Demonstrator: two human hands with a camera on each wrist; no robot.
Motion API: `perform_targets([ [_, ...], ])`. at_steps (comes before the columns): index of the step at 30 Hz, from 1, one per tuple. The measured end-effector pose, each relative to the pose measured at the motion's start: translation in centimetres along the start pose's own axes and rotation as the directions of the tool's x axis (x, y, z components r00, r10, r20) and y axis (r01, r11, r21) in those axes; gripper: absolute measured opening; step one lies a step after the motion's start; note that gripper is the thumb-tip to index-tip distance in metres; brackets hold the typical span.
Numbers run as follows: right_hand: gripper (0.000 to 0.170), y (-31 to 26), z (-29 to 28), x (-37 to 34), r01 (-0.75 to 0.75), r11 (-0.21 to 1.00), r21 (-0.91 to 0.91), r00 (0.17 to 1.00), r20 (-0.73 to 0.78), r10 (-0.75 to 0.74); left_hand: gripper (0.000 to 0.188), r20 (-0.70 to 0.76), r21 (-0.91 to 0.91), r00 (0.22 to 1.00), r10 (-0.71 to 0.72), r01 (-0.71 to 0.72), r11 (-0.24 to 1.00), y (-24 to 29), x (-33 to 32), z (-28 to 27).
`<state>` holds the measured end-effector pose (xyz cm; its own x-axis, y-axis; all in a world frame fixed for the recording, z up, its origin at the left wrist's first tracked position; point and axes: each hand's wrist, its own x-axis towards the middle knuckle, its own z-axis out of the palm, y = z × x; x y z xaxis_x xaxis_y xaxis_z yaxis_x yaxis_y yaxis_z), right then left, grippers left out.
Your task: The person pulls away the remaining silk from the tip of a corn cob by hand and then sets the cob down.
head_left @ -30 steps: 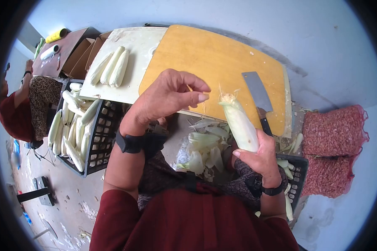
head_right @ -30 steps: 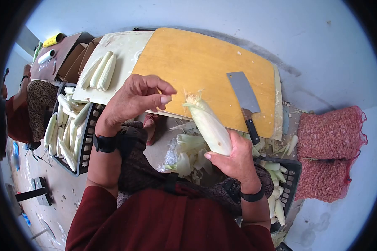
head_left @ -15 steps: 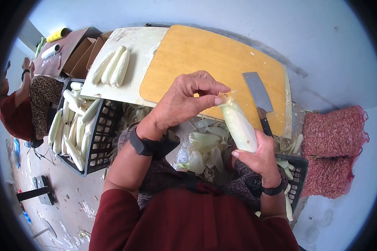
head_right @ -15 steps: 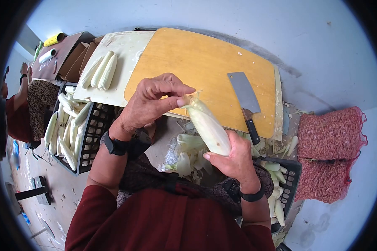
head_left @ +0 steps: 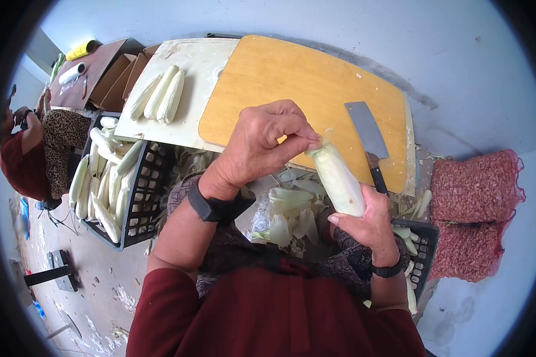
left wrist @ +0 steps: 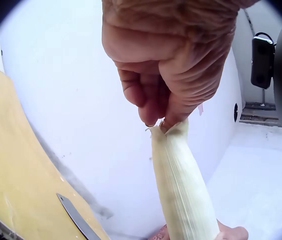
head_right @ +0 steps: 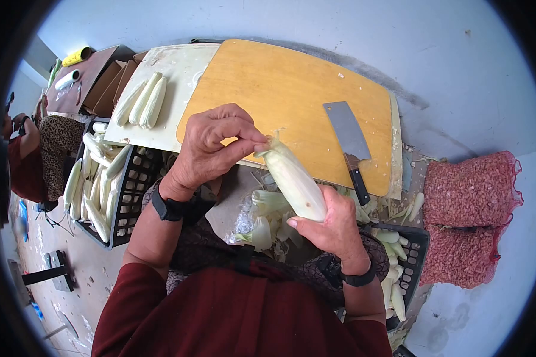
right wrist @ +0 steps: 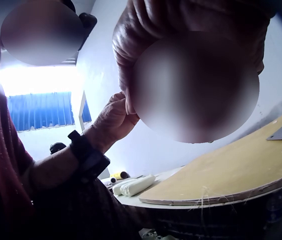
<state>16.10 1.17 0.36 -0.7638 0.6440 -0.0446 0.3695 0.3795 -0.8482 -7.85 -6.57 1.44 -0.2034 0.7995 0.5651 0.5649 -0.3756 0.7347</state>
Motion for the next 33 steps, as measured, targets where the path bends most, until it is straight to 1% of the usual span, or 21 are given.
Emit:
perform_targets([
  [2, 0.053, 0.0, 0.1, 0.0, 0.002, 1.000, 0.006, 1.000, 0.001, -0.002, 0.012, -0.029, 0.056, 0.995, 0.096, -0.094, 0.994, -0.1, 0.1, 0.1],
  [5, 0.053, 0.1, 0.2, 0.0, 0.007, 0.999, 0.043, 1.000, 0.003, -0.008, 0.016, -0.016, 0.097, 0.992, 0.122, -0.120, 0.988, -0.2, 0.2, 0.0],
  [7, 0.053, 0.3, 0.3, 0.0, 0.002, 0.997, 0.078, 1.000, 0.015, -0.003, 0.016, -0.017, 0.093, 0.992, 0.125, -0.123, 0.988, -0.4, 0.2, 0.0],
  [9, 0.053, 0.0, 0.2, 0.0, 0.002, 0.997, 0.071, 1.000, 0.017, -0.003, 0.016, -0.019, 0.089, 0.992, 0.128, -0.126, 0.988, -0.3, 0.2, 0.0],
  [11, 0.053, -0.1, 0.2, -0.1, 0.001, 0.998, 0.064, 1.000, 0.018, -0.002, 0.016, -0.017, 0.133, 0.993, 0.121, -0.118, 0.984, -0.1, 0.3, 0.0],
  [15, 0.053, -0.1, 0.1, -0.1, -0.004, 0.998, 0.061, 1.000, 0.015, 0.003, 0.016, -0.024, 0.132, 0.993, 0.117, -0.113, 0.985, -0.2, 0.3, 0.2],
  [20, 0.053, -0.1, 0.1, -0.1, -0.004, 0.998, 0.067, 1.000, 0.016, 0.003, 0.014, -0.077, 0.140, 0.991, 0.107, -0.096, 0.986, -0.3, 0.3, 0.4],
  [21, 0.053, 0.1, 0.1, -0.1, 0.009, 0.999, 0.045, 1.000, 0.020, -0.010, 0.014, -0.077, 0.141, 0.991, 0.107, -0.096, 0.985, -0.3, 0.4, 0.2],
  [23, 0.053, 0.3, -0.1, -0.2, 0.021, 1.000, 0.023, 0.999, 0.023, -0.022, 0.014, -0.174, 0.138, 0.984, 0.027, -0.002, 0.990, -0.3, 0.6, -0.6],
  [24, 0.053, 0.2, -0.2, -0.4, -0.007, 1.000, 0.018, 0.998, 0.058, 0.006, 0.014, -0.227, 0.090, 0.974, -0.012, 0.033, 0.995, -0.6, 0.7, -1.3],
  [25, 0.053, 0.2, -0.3, -0.5, -0.034, 0.999, 0.011, 0.995, 0.093, 0.033, 0.013, -0.312, 0.054, 0.950, 0.012, 0.005, 0.999, -1.3, 0.9, -1.9],
  [27, 0.053, 0.1, -0.2, -0.4, -0.029, 0.999, 0.020, 0.995, 0.099, 0.027, 0.015, -0.389, -0.067, 0.913, -0.122, 0.104, 0.992, -1.5, 0.8, -2.9],
  [28, 0.052, 0.1, -0.2, -0.4, -0.026, 0.999, 0.030, 0.995, 0.102, 0.023, 0.016, -0.420, -0.099, 0.895, -0.152, 0.121, 0.988, -1.5, 0.7, -3.2],
  [29, 0.052, 0.3, -0.1, -0.4, -0.026, 0.999, 0.029, 0.994, 0.104, 0.023, 0.016, -0.421, -0.098, 0.894, -0.153, 0.122, 0.988, -1.5, 0.5, -3.5],
  [31, 0.050, 1.0, 0.0, -0.3, -0.010, 0.990, 0.138, 1.000, 0.016, 0.008, 0.017, -0.426, -0.257, 0.861, -0.277, 0.178, 0.950, -1.3, 0.4, -3.9],
  [32, 0.050, 0.9, -0.1, -0.3, -0.009, 0.990, 0.138, 1.000, 0.015, 0.007, 0.028, -0.445, -0.238, 0.854, -0.269, 0.177, 0.955, -1.0, 0.4, -4.0],
  [33, 0.049, 0.5, -0.3, -0.3, -0.040, 0.987, 0.154, 0.999, 0.007, 0.040, 0.028, -0.446, -0.238, 0.854, -0.268, 0.175, 0.955, -0.7, 0.2, -4.1],
])
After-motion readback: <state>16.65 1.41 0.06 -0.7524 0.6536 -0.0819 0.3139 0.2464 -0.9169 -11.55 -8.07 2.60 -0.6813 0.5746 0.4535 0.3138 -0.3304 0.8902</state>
